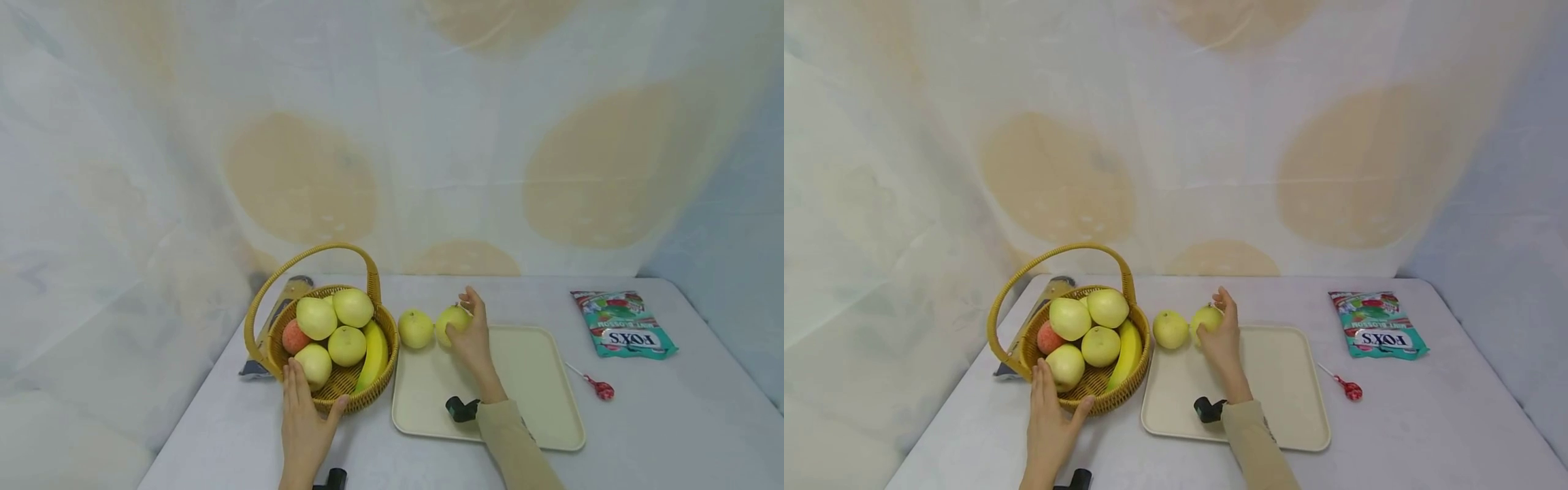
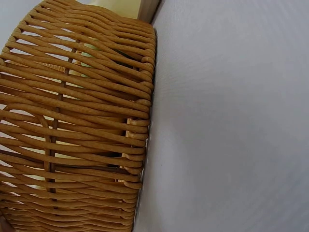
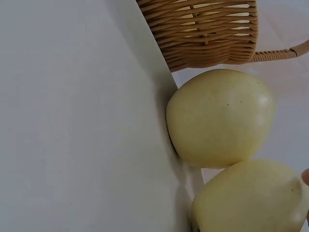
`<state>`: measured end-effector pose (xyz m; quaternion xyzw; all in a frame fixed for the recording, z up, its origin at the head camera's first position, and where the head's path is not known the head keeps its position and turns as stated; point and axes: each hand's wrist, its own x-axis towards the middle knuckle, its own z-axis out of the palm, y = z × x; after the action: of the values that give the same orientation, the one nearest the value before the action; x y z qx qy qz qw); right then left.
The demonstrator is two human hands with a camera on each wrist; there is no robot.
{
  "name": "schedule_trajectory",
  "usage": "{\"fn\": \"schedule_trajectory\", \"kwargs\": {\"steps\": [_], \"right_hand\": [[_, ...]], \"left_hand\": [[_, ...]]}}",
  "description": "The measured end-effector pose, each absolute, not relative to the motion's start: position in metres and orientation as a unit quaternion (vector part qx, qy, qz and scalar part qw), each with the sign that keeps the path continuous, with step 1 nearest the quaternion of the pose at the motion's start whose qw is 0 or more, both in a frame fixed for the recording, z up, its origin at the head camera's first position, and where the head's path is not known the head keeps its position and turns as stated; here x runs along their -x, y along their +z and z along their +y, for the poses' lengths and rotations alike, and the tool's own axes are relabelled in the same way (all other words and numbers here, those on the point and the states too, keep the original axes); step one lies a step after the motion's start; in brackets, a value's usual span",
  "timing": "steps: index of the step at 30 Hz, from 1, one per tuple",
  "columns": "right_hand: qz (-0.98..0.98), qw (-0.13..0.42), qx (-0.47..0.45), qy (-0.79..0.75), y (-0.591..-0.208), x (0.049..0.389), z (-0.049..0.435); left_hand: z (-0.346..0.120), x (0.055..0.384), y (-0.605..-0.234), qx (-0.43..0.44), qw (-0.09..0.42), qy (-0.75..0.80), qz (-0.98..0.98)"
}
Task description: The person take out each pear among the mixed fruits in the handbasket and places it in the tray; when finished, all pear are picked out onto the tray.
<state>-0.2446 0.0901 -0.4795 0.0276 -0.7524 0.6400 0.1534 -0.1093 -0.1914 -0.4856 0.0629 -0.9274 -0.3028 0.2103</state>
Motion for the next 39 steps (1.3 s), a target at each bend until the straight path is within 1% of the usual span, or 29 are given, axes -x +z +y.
{"fn": "schedule_trajectory", "kwargs": {"steps": [8,12,15,19,23,25,29,32,34,39], "right_hand": [[-0.729,0.114,-0.005,0.675,-0.484,0.24,0.086],[-0.709,0.106,-0.007,0.697,-0.474,0.233,0.087],[-0.7,0.118,-0.013,0.704,-0.464,0.228,0.086],[-0.716,0.149,-0.028,0.681,-0.461,0.23,0.083],[-0.731,0.184,-0.067,0.653,-0.456,0.234,0.075],[-0.728,0.186,-0.088,0.654,-0.442,0.226,0.069],[-0.721,0.197,-0.126,0.653,-0.436,0.224,0.05],[-0.73,0.213,-0.149,0.632,-0.445,0.228,0.036],[-0.738,0.217,-0.155,0.62,-0.445,0.225,0.029],[-0.735,0.201,-0.165,0.626,-0.443,0.222,0.015]], "left_hand": [[-0.191,0.109,-0.484,-0.059,0.213,-0.302,-0.927],[-0.191,0.108,-0.484,-0.061,0.208,-0.306,-0.927],[-0.191,0.107,-0.484,-0.064,0.204,-0.305,-0.928],[-0.191,0.108,-0.484,-0.063,0.205,-0.304,-0.928],[-0.191,0.109,-0.485,-0.062,0.207,-0.304,-0.928],[-0.192,0.109,-0.485,-0.062,0.206,-0.304,-0.928],[-0.193,0.109,-0.485,-0.063,0.208,-0.305,-0.927],[-0.193,0.108,-0.485,-0.061,0.215,-0.307,-0.925],[-0.193,0.108,-0.485,-0.059,0.219,-0.306,-0.925],[-0.191,0.108,-0.485,-0.057,0.216,-0.307,-0.925]]}}
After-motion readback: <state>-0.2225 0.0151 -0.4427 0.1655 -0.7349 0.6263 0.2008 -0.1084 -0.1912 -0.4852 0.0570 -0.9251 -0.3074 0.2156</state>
